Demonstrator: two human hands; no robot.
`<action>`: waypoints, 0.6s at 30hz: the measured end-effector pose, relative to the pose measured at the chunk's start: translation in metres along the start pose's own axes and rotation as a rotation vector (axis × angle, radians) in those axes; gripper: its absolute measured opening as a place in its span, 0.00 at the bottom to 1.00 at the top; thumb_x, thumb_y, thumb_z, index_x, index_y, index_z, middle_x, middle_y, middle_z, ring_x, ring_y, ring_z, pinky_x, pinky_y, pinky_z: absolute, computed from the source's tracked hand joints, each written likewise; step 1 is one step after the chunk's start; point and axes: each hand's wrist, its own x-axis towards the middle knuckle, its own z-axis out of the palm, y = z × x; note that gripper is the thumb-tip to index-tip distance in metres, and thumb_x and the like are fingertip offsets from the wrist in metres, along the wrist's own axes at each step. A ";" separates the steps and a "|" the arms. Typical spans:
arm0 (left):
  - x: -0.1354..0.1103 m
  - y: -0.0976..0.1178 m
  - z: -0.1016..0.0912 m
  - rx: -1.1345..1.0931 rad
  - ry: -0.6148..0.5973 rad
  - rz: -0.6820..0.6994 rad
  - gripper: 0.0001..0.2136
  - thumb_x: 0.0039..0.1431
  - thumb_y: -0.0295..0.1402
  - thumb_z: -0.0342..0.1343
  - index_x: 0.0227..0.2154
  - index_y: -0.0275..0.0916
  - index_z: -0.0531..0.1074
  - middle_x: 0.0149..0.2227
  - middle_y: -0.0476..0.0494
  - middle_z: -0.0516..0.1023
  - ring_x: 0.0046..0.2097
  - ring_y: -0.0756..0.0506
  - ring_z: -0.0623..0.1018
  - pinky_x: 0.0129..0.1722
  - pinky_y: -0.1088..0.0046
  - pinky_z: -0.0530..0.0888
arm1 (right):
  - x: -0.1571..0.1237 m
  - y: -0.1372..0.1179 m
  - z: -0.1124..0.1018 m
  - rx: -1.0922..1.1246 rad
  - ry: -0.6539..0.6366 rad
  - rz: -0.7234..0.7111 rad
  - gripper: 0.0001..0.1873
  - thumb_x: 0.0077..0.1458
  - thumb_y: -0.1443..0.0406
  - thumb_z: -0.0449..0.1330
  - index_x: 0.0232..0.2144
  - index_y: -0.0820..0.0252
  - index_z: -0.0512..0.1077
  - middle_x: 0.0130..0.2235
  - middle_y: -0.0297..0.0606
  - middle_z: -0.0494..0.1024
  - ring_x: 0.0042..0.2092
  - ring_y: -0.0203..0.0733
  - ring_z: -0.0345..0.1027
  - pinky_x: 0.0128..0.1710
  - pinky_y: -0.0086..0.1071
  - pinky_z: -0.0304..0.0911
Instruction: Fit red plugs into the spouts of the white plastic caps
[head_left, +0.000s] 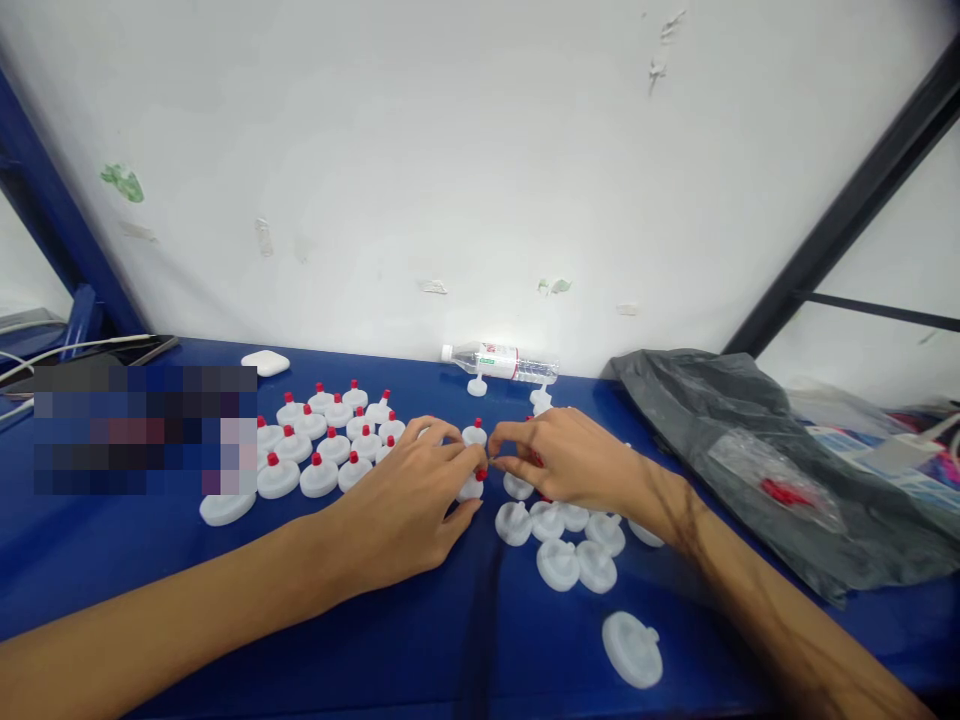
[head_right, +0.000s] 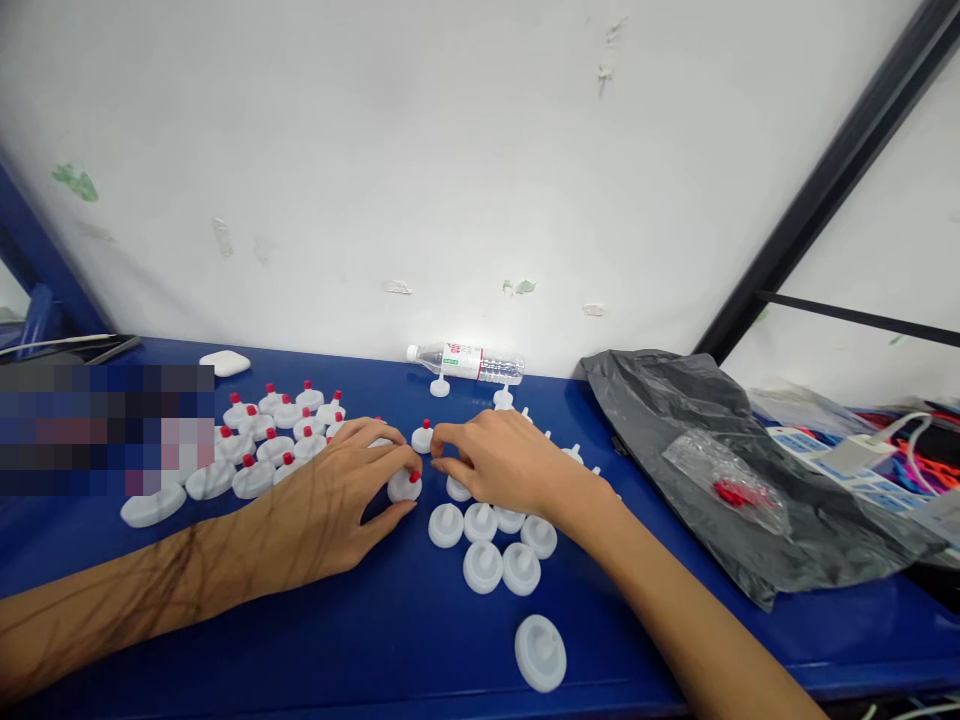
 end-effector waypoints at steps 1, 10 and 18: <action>0.000 0.000 0.000 0.007 0.000 0.001 0.03 0.66 0.29 0.55 0.41 0.37 0.71 0.40 0.41 0.78 0.48 0.38 0.74 0.57 0.53 0.66 | 0.000 0.000 0.001 -0.011 0.007 -0.002 0.09 0.68 0.59 0.58 0.46 0.50 0.76 0.23 0.27 0.79 0.26 0.39 0.69 0.29 0.31 0.51; -0.005 -0.001 0.006 0.061 0.049 0.003 0.15 0.67 0.35 0.57 0.53 0.35 0.69 0.44 0.39 0.78 0.49 0.37 0.76 0.61 0.49 0.64 | -0.002 0.000 0.002 -0.045 0.251 -0.026 0.14 0.72 0.58 0.53 0.54 0.52 0.72 0.27 0.28 0.81 0.26 0.37 0.72 0.30 0.30 0.54; -0.003 -0.001 0.005 0.001 0.112 0.000 0.16 0.73 0.40 0.51 0.53 0.33 0.69 0.43 0.37 0.79 0.49 0.37 0.77 0.59 0.50 0.67 | -0.005 -0.011 0.009 -0.008 0.400 -0.183 0.13 0.74 0.60 0.51 0.52 0.53 0.73 0.35 0.31 0.84 0.30 0.34 0.74 0.29 0.29 0.55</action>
